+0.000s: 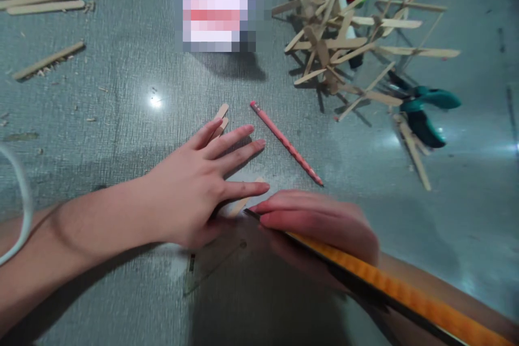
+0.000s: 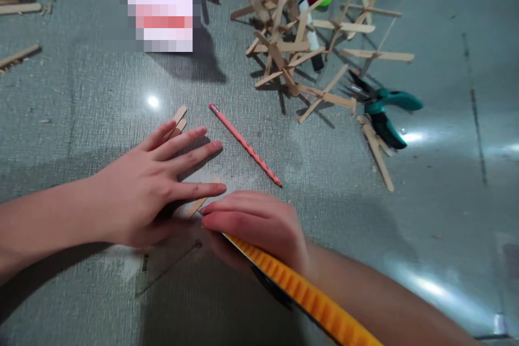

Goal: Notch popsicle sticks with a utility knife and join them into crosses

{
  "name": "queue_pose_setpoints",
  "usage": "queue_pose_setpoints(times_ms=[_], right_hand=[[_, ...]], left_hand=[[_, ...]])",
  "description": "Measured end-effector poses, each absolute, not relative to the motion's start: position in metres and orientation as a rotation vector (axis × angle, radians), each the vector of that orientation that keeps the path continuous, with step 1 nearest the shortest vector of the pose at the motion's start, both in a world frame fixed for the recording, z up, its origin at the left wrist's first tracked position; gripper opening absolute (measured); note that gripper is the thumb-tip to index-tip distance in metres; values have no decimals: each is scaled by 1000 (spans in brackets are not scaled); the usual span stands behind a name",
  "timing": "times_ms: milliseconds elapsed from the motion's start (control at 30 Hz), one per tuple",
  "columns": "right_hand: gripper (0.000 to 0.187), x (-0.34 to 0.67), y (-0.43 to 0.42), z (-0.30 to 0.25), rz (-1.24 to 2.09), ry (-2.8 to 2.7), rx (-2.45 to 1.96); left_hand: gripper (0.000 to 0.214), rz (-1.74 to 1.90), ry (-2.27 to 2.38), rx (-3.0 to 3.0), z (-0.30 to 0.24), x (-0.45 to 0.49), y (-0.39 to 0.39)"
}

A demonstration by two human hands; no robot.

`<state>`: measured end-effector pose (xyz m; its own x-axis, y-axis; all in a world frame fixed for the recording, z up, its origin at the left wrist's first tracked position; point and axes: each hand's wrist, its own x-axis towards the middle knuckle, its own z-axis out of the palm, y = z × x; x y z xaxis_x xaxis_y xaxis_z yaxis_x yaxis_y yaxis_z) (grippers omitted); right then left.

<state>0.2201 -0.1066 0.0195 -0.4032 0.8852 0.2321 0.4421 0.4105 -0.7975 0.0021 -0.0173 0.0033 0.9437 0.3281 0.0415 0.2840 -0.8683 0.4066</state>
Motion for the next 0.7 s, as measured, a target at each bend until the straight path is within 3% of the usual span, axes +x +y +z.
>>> queue_pose_setpoints(times_ms=[500, 700], right_hand=[[31, 223, -109, 14, 916, -2069, -1137], [30, 226, -112, 12, 911, -2063, -1188]], left_hand=[[60, 207, 447, 2685, 0, 3, -17], [66, 194, 438, 2698, 1, 4, -17]])
